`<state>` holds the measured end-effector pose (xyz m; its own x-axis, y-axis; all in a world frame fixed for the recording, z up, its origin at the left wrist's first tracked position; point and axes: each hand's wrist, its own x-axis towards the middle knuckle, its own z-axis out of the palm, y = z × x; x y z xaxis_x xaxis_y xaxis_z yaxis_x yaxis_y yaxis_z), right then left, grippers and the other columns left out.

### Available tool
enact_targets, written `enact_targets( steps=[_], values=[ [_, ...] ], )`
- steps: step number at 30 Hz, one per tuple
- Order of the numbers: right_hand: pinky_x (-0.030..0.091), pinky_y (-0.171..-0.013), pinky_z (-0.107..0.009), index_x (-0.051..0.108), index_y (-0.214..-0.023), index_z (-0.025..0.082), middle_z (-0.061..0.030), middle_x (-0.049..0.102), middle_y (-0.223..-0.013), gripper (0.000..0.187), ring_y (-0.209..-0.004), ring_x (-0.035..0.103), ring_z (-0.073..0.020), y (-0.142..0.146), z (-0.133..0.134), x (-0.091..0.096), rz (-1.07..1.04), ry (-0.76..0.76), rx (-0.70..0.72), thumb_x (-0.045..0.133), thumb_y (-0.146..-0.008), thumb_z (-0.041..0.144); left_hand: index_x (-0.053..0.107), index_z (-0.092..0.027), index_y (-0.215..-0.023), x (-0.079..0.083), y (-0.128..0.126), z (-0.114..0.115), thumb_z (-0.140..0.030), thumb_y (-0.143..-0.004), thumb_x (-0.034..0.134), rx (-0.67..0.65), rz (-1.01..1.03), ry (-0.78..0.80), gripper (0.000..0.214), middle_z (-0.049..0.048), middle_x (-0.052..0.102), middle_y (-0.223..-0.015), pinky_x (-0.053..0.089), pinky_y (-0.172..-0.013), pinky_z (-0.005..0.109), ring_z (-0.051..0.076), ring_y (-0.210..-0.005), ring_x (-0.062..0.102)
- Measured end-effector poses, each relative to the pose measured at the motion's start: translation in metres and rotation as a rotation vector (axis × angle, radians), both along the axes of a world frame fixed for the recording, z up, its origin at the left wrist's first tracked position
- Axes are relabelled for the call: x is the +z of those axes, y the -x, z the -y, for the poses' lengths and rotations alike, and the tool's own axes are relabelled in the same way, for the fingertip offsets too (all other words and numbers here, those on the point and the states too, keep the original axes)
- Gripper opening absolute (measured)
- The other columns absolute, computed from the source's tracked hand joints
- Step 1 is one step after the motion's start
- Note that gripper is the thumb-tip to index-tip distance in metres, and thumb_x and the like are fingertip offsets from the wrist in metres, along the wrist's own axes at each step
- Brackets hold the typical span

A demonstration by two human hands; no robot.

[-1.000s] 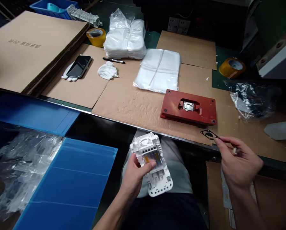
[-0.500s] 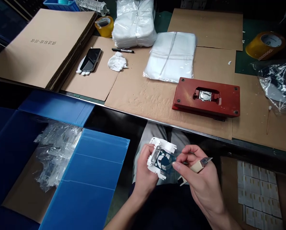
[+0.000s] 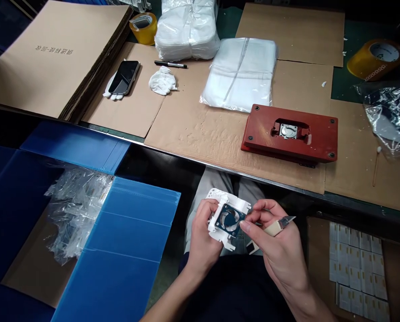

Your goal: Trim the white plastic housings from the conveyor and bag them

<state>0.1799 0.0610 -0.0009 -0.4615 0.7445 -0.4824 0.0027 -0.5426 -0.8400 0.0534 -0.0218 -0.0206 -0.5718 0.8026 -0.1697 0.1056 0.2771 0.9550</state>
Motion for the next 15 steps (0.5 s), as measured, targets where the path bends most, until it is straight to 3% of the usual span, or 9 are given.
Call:
enact_targets(
  steps=[8, 15],
  values=[
    [0.042, -0.054, -0.012, 0.059, -0.103, 0.025, 0.0053, 0.063, -0.075, 0.028, -0.062, 0.055, -0.0047, -0.0035, -0.0021, 0.0050, -0.034, 0.010, -0.014, 0.079, -0.085, 0.026, 0.051, -0.022, -0.084, 0.0019, -0.0003, -0.0011, -0.015, -0.084, 0.062, -0.004, 0.001, 0.041, 0.013, 0.0009, 0.056, -0.096, 0.043, -0.076, 0.031, 0.018, -0.087, 0.057],
    [0.046, -0.058, -0.013, 0.058, -0.103, 0.025, 0.0053, 0.064, -0.076, 0.028, -0.064, 0.058, -0.0057, -0.0035, -0.0019, 0.0046, -0.010, -0.009, 0.004, 0.079, -0.085, 0.026, 0.052, -0.022, -0.084, 0.0018, -0.0011, -0.0013, -0.016, -0.084, 0.063, -0.002, 0.013, 0.040, 0.013, 0.0013, 0.057, -0.097, 0.044, -0.076, 0.030, 0.018, -0.087, 0.058]
  ],
)
